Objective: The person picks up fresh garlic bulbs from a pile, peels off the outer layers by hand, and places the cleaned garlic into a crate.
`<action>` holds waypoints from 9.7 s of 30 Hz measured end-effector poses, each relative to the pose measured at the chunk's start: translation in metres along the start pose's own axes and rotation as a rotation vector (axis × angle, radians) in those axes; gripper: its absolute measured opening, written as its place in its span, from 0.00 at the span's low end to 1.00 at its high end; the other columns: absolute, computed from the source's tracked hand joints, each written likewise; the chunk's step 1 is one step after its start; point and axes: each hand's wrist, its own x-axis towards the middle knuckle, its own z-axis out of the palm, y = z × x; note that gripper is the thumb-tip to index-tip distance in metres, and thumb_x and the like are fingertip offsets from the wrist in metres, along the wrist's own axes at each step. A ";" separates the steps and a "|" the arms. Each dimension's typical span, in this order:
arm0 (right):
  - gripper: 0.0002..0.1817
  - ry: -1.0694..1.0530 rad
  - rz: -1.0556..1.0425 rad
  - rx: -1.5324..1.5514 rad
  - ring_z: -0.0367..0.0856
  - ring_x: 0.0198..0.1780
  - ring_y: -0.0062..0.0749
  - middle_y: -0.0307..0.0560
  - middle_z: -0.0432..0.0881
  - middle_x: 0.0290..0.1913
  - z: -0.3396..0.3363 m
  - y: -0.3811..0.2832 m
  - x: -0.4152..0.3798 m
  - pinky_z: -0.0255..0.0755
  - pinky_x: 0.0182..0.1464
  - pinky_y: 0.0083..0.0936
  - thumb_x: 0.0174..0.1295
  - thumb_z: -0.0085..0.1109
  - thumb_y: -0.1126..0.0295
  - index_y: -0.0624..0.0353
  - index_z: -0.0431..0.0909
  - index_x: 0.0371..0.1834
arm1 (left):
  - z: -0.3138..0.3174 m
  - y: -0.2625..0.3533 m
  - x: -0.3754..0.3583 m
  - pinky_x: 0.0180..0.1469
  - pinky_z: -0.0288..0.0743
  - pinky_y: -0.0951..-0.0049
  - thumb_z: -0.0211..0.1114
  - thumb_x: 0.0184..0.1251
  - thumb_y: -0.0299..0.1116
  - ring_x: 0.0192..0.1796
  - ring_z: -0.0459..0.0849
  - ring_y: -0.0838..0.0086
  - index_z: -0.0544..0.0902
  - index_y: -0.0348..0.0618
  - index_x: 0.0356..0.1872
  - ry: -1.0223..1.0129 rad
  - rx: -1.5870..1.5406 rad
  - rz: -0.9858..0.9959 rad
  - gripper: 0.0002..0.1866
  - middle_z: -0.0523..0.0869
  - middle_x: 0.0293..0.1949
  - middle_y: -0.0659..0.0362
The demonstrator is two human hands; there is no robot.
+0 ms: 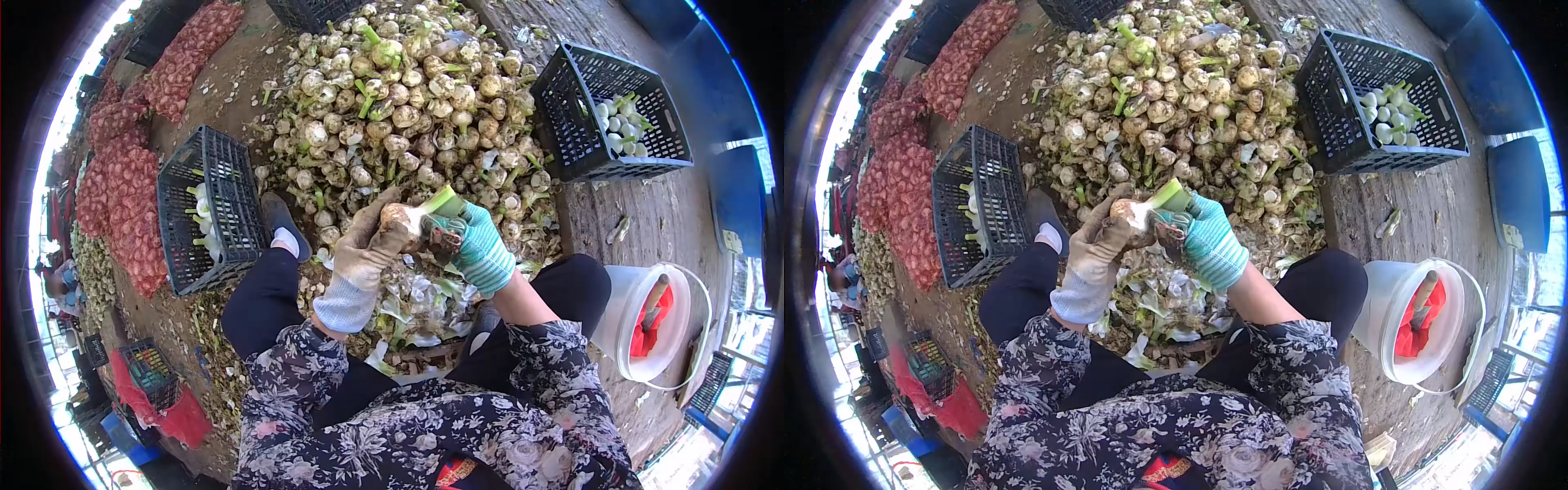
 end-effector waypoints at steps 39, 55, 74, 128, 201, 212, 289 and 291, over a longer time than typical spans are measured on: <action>0.14 0.257 0.256 0.099 0.81 0.32 0.31 0.45 0.81 0.33 -0.024 0.022 0.016 0.78 0.35 0.25 0.52 0.54 0.79 0.63 0.74 0.44 | -0.006 0.029 -0.009 0.44 0.79 0.72 0.72 0.48 0.29 0.43 0.80 0.69 0.59 0.40 0.64 -0.237 -0.196 -0.303 0.42 0.77 0.46 0.53; 0.12 -0.224 0.135 -0.111 0.75 0.32 0.20 0.41 0.78 0.32 -0.020 0.017 0.017 0.71 0.38 0.16 0.61 0.57 0.69 0.65 0.74 0.43 | -0.031 0.025 -0.007 0.47 0.78 0.76 0.76 0.32 0.23 0.51 0.77 0.70 0.67 0.31 0.59 -0.326 0.225 -0.227 0.44 0.73 0.53 0.54; 0.10 -0.065 -0.021 -0.394 0.78 0.30 0.22 0.40 0.80 0.30 -0.008 0.011 -0.007 0.76 0.33 0.20 0.59 0.60 0.69 0.65 0.78 0.39 | -0.025 0.013 -0.004 0.49 0.76 0.72 0.71 0.39 0.23 0.50 0.78 0.67 0.61 0.27 0.62 -0.162 0.491 -0.130 0.43 0.75 0.52 0.50; 0.30 -0.207 0.184 0.237 0.78 0.44 0.29 0.45 0.76 0.48 -0.002 0.020 -0.003 0.78 0.41 0.26 0.58 0.60 0.62 0.60 0.63 0.62 | -0.020 0.006 -0.001 0.41 0.78 0.69 0.54 0.49 0.20 0.34 0.79 0.68 0.69 0.29 0.56 -0.088 -0.651 -0.140 0.27 0.80 0.35 0.52; 0.25 0.264 -0.280 -1.394 0.76 0.49 0.50 0.53 0.74 0.50 -0.125 0.088 0.192 0.72 0.51 0.36 0.45 0.62 0.74 0.54 0.73 0.52 | -0.018 0.029 0.004 0.39 0.70 0.74 0.54 0.65 0.31 0.41 0.76 0.74 0.77 0.36 0.47 0.463 -0.226 -0.187 0.13 0.79 0.42 0.59; 0.14 0.198 0.483 0.374 0.81 0.41 0.38 0.51 0.79 0.43 -0.053 0.025 0.119 0.80 0.44 0.36 0.68 0.40 0.70 0.66 0.70 0.49 | -0.016 0.027 -0.006 0.39 0.74 0.71 0.56 0.65 0.36 0.34 0.78 0.73 0.73 0.36 0.52 0.323 -0.224 -0.383 0.18 0.80 0.40 0.56; 0.15 -0.150 0.332 0.844 0.81 0.40 0.36 0.49 0.79 0.42 -0.020 0.003 -0.004 0.81 0.41 0.27 0.59 0.53 0.66 0.63 0.73 0.46 | -0.005 0.033 -0.010 0.36 0.83 0.68 0.71 0.51 0.32 0.40 0.84 0.62 0.61 0.37 0.64 -0.310 -0.460 -0.435 0.39 0.81 0.43 0.49; 0.16 -0.173 0.304 0.985 0.80 0.43 0.39 0.51 0.78 0.44 -0.034 0.003 0.004 0.80 0.45 0.29 0.59 0.51 0.65 0.64 0.71 0.47 | -0.005 0.032 -0.011 0.38 0.83 0.67 0.71 0.51 0.31 0.41 0.84 0.61 0.60 0.38 0.65 -0.418 -0.572 -0.452 0.40 0.80 0.43 0.48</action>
